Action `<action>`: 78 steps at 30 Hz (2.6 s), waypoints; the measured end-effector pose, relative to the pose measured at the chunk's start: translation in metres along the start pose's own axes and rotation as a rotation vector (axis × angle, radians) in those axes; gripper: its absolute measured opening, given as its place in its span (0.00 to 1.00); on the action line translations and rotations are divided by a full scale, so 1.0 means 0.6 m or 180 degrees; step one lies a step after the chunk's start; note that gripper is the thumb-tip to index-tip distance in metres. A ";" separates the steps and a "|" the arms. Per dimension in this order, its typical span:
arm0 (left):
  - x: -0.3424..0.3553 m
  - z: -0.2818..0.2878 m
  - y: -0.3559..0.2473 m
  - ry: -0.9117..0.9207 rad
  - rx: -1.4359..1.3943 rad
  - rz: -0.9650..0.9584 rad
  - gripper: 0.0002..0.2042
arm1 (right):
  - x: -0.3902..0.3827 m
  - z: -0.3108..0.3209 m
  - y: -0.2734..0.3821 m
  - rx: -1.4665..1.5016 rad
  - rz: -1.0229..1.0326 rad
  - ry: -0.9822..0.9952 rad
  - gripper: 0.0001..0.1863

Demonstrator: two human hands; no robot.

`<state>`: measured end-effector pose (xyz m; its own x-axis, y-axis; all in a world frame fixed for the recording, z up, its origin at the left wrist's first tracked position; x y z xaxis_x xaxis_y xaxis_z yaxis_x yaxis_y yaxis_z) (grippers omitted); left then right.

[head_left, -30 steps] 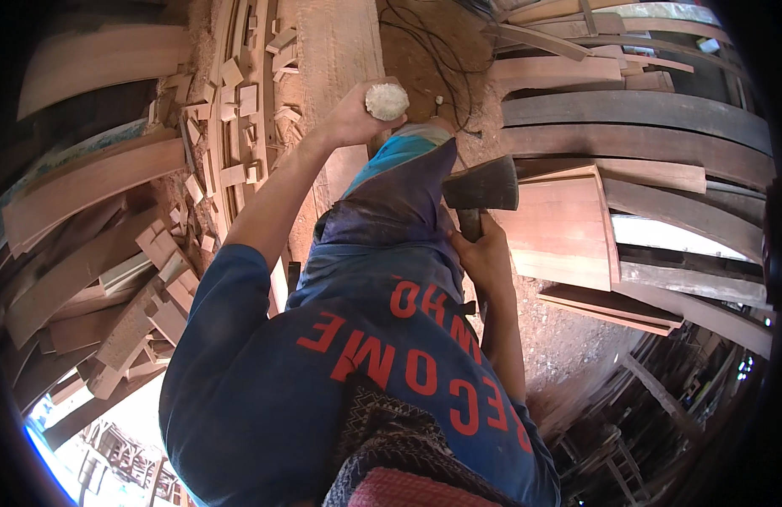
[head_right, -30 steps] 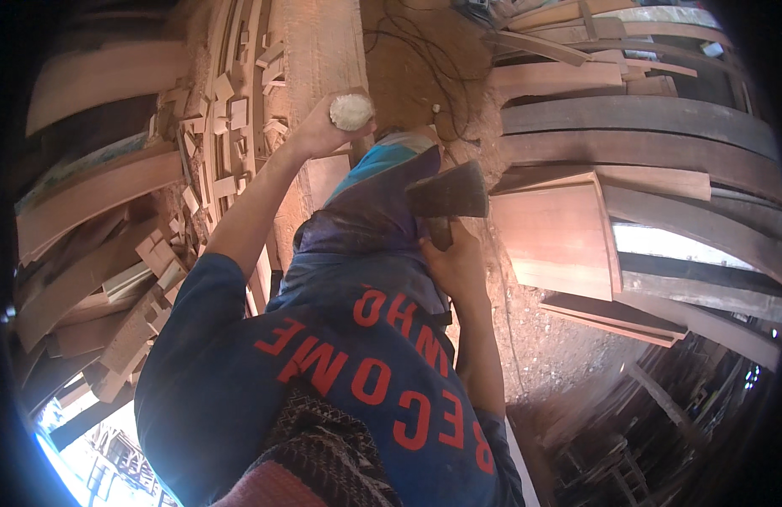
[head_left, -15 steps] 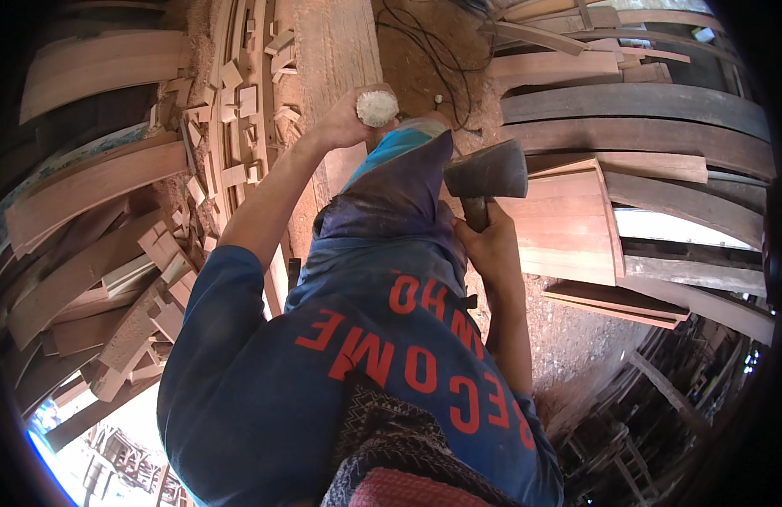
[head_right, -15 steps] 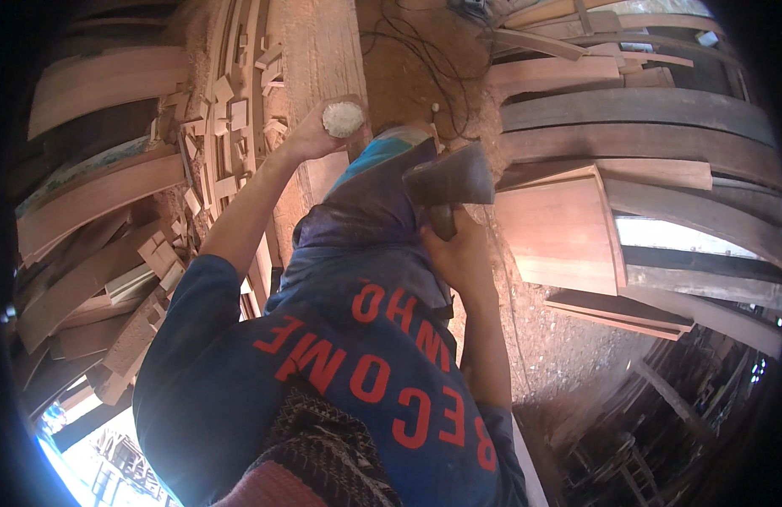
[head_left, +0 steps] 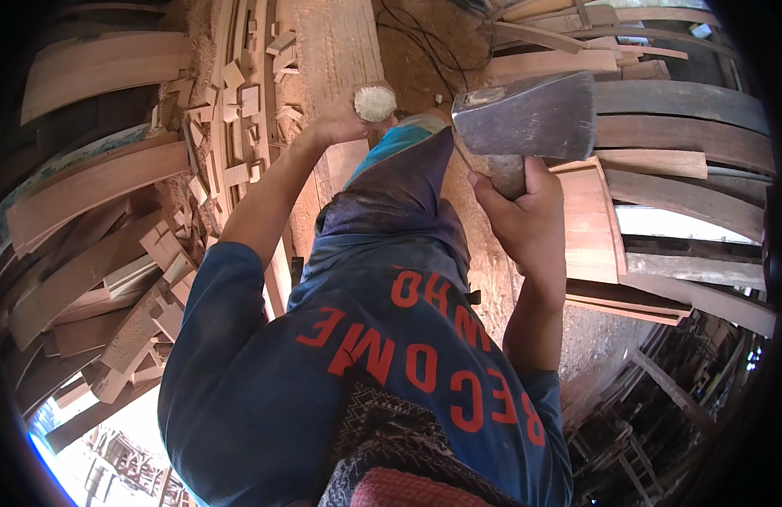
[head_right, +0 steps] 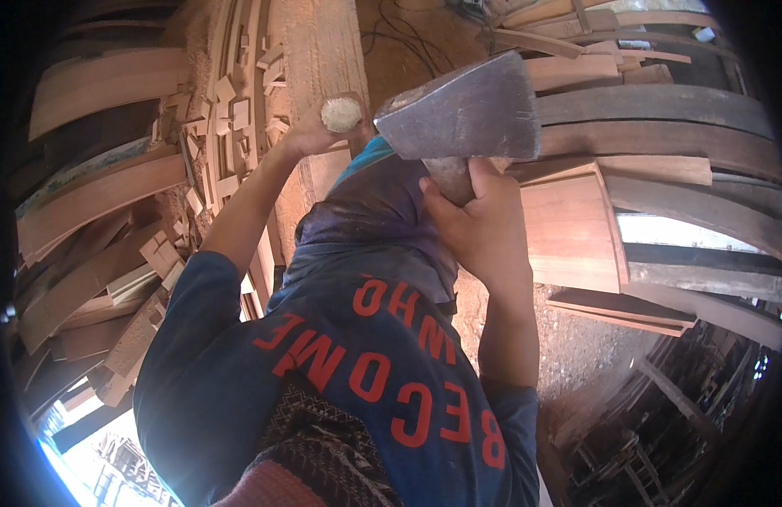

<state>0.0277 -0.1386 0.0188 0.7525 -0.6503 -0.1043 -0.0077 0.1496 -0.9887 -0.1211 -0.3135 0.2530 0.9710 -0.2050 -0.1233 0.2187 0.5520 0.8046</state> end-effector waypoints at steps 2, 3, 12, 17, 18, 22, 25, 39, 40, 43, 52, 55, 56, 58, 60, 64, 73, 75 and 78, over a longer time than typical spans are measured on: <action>-0.002 -0.002 0.001 -0.0101 -0.0100 -0.0013 0.20 | 0.003 0.008 0.036 0.0005 0.0356 -0.0108 0.14; -0.005 -0.002 -0.003 -0.0088 -0.0062 -0.0045 0.20 | 0.002 0.012 0.054 -0.0007 0.0540 -0.0199 0.13; -0.007 -0.025 -0.027 0.0077 0.0214 -0.0644 0.21 | 0.054 -0.176 -0.098 -0.2034 0.0865 0.0323 0.08; -0.034 0.009 -0.017 -0.0302 0.0336 -0.0679 0.16 | 0.057 -0.190 -0.088 -0.1507 0.0895 0.0463 0.11; -0.049 0.023 -0.017 -0.0625 0.0055 -0.0686 0.15 | 0.048 -0.182 -0.078 -0.1385 0.0944 0.0471 0.11; -0.039 0.182 0.140 -0.2832 -0.1943 -0.0177 0.08 | 0.041 -0.145 -0.071 -0.0952 0.0528 0.0290 0.15; -0.047 0.135 -0.006 -0.2096 -0.0272 -0.0008 0.06 | 0.059 -0.117 -0.096 -0.0345 0.0007 0.0243 0.19; 0.038 0.025 -0.019 -0.0020 0.0666 0.0174 0.19 | 0.034 -0.121 -0.181 -0.0301 -0.0331 0.0282 0.30; 0.038 0.038 -0.021 -0.0123 0.0667 0.0333 0.19 | 0.029 -0.118 -0.179 -0.0209 -0.0339 0.0304 0.31; 0.041 0.068 -0.061 -0.0295 0.0757 0.0323 0.21 | 0.021 -0.116 -0.172 -0.0028 -0.0411 0.0324 0.32; 0.043 0.012 -0.021 -0.0112 0.0333 0.0082 0.22 | 0.020 -0.108 -0.169 0.0061 -0.0412 0.0273 0.28; 0.039 0.011 -0.021 -0.0169 0.0446 0.0089 0.21 | 0.018 -0.107 -0.161 0.0296 -0.0596 0.0329 0.25; 0.040 0.008 -0.021 -0.0141 0.0371 0.0047 0.21 | 0.018 -0.105 -0.163 0.0262 -0.0608 0.0303 0.24; 0.038 0.001 -0.019 -0.0085 0.0220 -0.0039 0.20 | 0.020 -0.104 -0.163 0.0178 -0.0645 0.0300 0.23; 0.035 -0.003 -0.027 0.0058 0.0306 -0.0020 0.21 | 0.021 -0.101 -0.159 0.0083 -0.0715 0.0329 0.22; 0.024 -0.001 -0.022 -0.0101 0.0325 -0.0046 0.20 | 0.026 -0.086 -0.125 0.0150 -0.0293 0.0098 0.16; 0.010 -0.015 -0.031 0.0208 0.0391 -0.0351 0.18 | 0.037 -0.068 -0.073 0.0050 -0.0352 0.0097 0.21; 0.012 -0.003 -0.017 0.0058 0.0201 -0.0350 0.17 | 0.037 -0.068 -0.066 0.0005 -0.0272 0.0073 0.20; 0.012 0.003 -0.015 0.0020 0.0143 -0.0319 0.17 | 0.038 -0.070 -0.069 -0.0072 -0.0227 0.0076 0.20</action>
<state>0.0342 -0.1432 0.0274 0.7438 -0.6683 -0.0058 0.0971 0.1167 -0.9884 -0.1037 -0.3070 0.1924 0.9548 -0.2254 -0.1939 0.2894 0.5548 0.7800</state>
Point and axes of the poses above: each hand's wrist, its own x-axis towards the middle knuckle, its own z-axis out of the back of the hand, y = z × x, the point moved 8 cm from there along x, towards the middle knuckle, and after that the axes turned 5 degrees about x, right-handed, at the moved point
